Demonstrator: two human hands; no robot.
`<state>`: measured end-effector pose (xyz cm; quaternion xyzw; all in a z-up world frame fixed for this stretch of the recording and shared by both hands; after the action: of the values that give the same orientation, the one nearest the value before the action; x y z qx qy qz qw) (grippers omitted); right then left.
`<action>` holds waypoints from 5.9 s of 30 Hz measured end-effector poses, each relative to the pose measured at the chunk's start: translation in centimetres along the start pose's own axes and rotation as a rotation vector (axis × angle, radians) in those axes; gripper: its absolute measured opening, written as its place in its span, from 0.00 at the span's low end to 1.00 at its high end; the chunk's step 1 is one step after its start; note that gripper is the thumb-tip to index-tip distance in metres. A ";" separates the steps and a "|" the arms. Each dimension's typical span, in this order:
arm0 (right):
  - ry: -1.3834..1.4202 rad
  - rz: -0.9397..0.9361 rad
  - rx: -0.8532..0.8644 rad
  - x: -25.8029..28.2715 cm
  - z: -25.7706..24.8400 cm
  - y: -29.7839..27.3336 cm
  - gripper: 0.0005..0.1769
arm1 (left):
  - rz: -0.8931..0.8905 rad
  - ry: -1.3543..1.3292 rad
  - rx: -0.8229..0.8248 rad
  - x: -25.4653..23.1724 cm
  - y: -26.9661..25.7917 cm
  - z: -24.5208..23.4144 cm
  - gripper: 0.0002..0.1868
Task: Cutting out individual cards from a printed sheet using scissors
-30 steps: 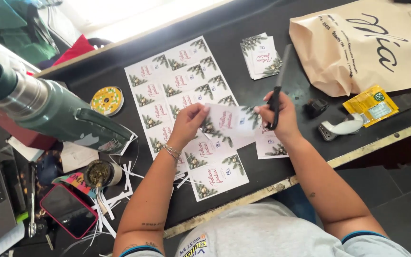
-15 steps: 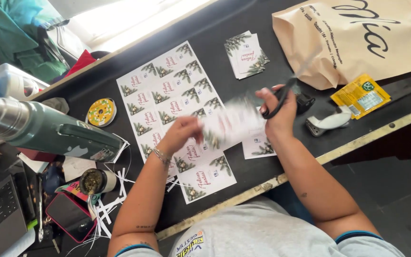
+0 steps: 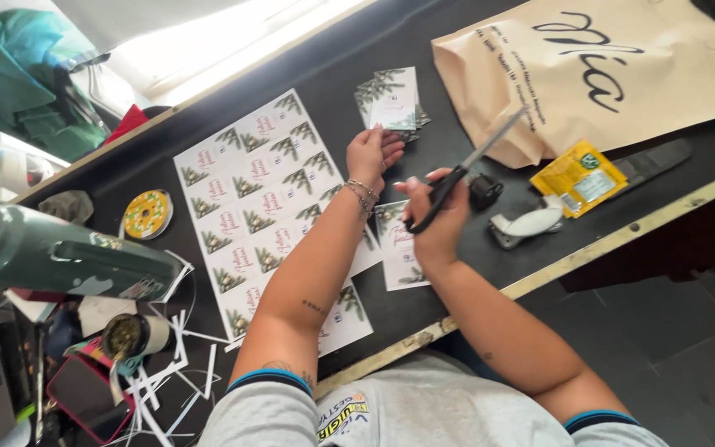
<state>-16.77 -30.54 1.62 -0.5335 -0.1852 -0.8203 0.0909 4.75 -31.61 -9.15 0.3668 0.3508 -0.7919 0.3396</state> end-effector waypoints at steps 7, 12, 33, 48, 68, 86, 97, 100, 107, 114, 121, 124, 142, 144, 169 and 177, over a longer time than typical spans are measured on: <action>0.030 0.053 0.028 -0.8 0.5 -0.2 0.16 | -0.073 0.088 -0.042 2.8 2.5 -0.9 0.22; 0.019 0.133 0.076 -1.3 1.0 -0.4 0.15 | -0.240 0.170 -0.001 3.0 1.7 -1.3 0.30; -0.005 0.093 -0.092 -7.1 -2.7 4.8 0.11 | 0.562 1.243 0.539 -6.1 -18.3 -5.0 0.69; -0.232 0.073 0.023 -7.3 -1.4 4.2 0.10 | 0.526 1.579 0.660 -0.8 -16.7 -3.4 0.75; -0.269 0.038 0.096 -7.6 -0.9 3.6 0.11 | 0.381 1.432 0.748 -1.8 -23.3 -4.0 0.68; -0.331 0.099 0.226 -9.2 -0.4 3.8 0.12 | 0.333 1.323 0.749 -1.6 -23.5 -3.5 0.62; -0.330 0.171 0.255 -8.9 0.1 3.5 0.12 | 0.327 1.336 0.646 -0.1 -22.0 -4.9 0.41; -0.287 0.158 0.239 -9.0 -0.1 3.6 0.12 | 0.450 1.357 0.678 0.2 -21.9 -4.9 0.38; -0.138 0.221 0.133 -10.0 -1.6 5.3 0.12 | 0.669 1.528 0.671 -0.7 -25.1 -4.1 0.34; -0.155 0.264 0.118 -9.0 -1.4 4.7 0.12 | 0.886 1.423 0.687 -2.1 -27.8 -4.1 0.34; -0.267 0.153 0.202 -9.0 -0.4 3.9 0.12 | 0.919 1.493 0.624 -1.3 -27.0 -4.6 0.50; -0.249 0.136 0.195 -7.9 -0.4 3.7 0.12 | 0.852 1.535 0.566 -0.7 -26.1 -5.1 0.52; -0.418 0.167 0.181 -7.6 0.1 2.7 0.09 | 1.331 1.330 0.518 2.9 -27.2 -5.2 0.29; -0.359 0.172 0.199 -7.5 0.1 2.6 0.09 | 1.421 1.355 0.460 3.2 -28.0 -5.0 0.23; -1.342 -0.327 0.635 0.6 -4.7 -1.2 0.43 | 1.178 1.347 0.418 0.0 -28.6 -5.2 0.34; -1.510 -0.466 0.802 -4.0 -4.3 -2.0 0.48 | 1.104 1.340 0.444 -0.6 -28.3 -5.5 0.34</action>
<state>-19.44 -30.67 -3.98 -0.8093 -0.5733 -0.1201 -0.0451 -15.52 -12.23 -2.64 0.9260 0.0877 -0.1853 0.3172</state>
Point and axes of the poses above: each hand's wrist, its own y-axis towards the middle knuckle, its own z-axis out of the palm, x = y × z, the point moved 8 cm from there along y, towards the middle knuckle, and after that the axes turned 10 degrees about -y, right-handed, at the moved point
